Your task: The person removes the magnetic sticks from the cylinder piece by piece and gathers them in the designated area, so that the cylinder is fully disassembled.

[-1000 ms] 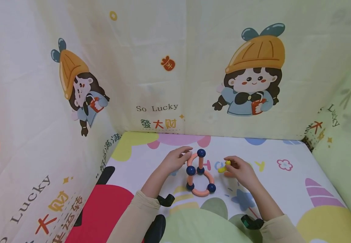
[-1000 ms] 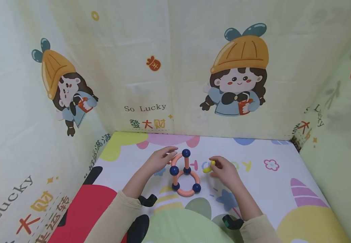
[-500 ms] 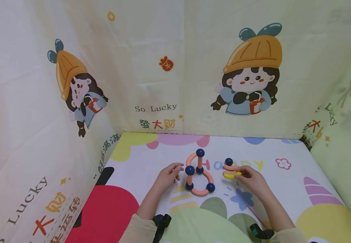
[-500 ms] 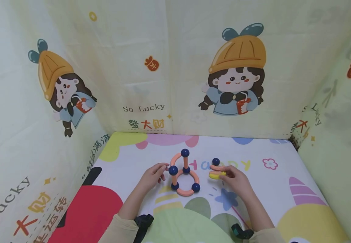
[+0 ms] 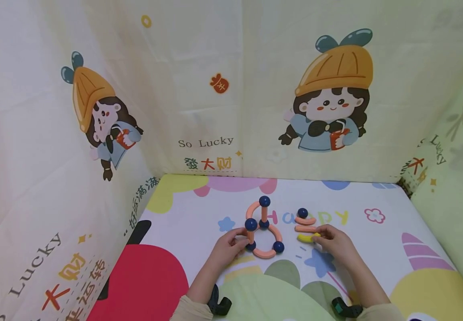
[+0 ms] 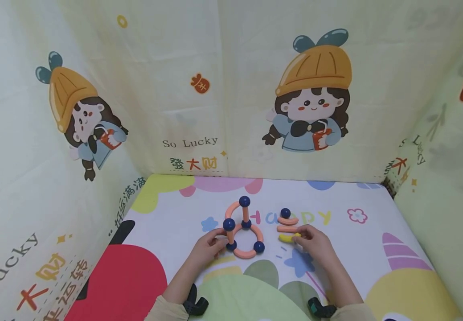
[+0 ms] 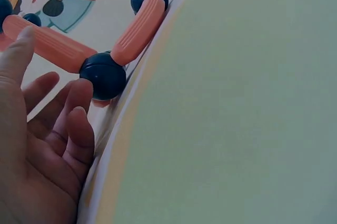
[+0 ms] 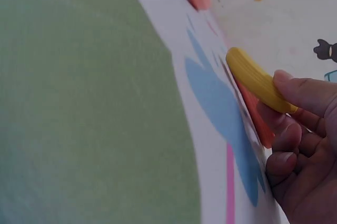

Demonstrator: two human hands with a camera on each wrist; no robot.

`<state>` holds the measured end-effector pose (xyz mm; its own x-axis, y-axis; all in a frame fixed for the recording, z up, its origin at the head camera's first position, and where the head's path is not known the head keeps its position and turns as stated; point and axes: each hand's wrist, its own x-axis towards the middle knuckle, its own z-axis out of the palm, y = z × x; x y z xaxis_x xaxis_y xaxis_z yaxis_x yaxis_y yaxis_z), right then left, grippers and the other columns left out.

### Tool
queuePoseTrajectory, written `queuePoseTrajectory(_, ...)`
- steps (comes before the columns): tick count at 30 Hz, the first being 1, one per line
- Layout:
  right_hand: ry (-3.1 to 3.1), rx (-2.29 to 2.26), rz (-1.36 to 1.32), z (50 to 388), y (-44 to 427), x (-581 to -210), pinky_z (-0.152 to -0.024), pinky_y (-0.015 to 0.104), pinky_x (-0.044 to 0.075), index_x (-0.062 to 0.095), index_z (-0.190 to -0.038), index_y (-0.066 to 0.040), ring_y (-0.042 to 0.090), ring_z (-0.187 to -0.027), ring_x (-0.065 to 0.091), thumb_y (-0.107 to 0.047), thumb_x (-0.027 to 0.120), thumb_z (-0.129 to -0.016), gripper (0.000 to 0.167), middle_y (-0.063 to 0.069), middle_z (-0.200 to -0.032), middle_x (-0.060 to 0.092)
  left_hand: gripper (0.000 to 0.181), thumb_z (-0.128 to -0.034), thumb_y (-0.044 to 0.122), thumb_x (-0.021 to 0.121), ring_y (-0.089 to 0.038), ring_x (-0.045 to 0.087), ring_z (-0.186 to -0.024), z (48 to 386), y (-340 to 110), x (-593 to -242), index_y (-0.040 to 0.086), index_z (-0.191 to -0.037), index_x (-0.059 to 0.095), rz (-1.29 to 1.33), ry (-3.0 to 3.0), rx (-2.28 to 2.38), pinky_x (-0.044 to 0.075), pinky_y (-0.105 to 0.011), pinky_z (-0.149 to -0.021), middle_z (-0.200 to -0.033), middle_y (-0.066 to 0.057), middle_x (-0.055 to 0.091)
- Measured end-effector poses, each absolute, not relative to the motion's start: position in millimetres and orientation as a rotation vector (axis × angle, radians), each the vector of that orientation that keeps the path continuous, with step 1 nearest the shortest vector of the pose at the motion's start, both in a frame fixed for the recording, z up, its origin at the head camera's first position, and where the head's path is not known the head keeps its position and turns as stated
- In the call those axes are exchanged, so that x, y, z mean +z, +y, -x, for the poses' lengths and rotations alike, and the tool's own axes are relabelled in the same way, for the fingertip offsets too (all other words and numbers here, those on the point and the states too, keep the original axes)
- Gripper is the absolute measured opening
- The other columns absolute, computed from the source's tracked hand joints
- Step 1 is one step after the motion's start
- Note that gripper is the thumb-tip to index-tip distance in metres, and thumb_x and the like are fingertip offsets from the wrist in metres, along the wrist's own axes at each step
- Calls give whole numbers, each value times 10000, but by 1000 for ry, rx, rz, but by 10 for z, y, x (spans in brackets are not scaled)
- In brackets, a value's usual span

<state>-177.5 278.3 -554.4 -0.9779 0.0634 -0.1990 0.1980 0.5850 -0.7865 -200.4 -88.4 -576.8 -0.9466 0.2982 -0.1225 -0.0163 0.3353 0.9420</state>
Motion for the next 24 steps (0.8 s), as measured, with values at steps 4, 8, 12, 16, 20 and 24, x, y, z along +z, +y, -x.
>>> queuePoseTrajectory(4,2687,-1306,-210,1801,2808,-5596,-597,257,463,631,-1184,-100,155,-736,535,-345,712,-912,376,52,-922,629,461,-870,527,696,-123,571,-653,1989,-875,-5809,338,-1284,621,-282,2400,1596,476,-246,-583,-1022,62,675)
queuePoseTrajectory(8,2715,-1253,-207,1810,2820,-5635,-613,261,459,627,-1182,-94,171,-770,530,-372,703,-914,393,60,-943,628,439,-858,539,705,-112,558,-669,1979,-875,-5811,356,-1250,636,-294,2451,1552,465,-244,-597,-914,65,660)
queuePoseTrajectory(12,2734,-1214,-215,1812,2827,-5661,-628,263,467,626,-1183,-97,178,-795,535,-396,697,-915,408,65,-964,640,381,-872,531,693,-95,541,-682,1968,-878,-5809,373,-1217,652,-332,2510,1510,449,-241,-614,-910,90,642)
queuePoseTrajectory(16,2745,-1194,-219,1822,2825,-5676,-640,267,468,623,-1190,-100,175,-802,538,-405,689,-919,414,66,-978,649,318,-895,495,685,-64,533,-698,1964,-885,-5817,357,-1181,678,-425,2589,1467,442,-232,-645,-910,94,637)
queuePoseTrajectory(20,2769,-1173,-205,1830,2816,-5687,-647,272,466,621,-1197,-115,177,-808,539,-393,684,-925,394,61,-977,653,281,-908,472,678,-30,536,-721,1968,-886,-5839,351,-1162,688,-497,2623,1446,447,-221,-670,-991,118,658)
queuePoseTrajectory(24,2793,-1150,-197,1839,2806,-5681,-651,272,466,616,-1201,-128,179,-812,542,-382,682,-928,378,52,-974,654,256,-916,456,675,-24,544,-732,1972,-887,-5853,347,-1148,690,-530,2629,1437,452,-220,-682,-1053,119,668)
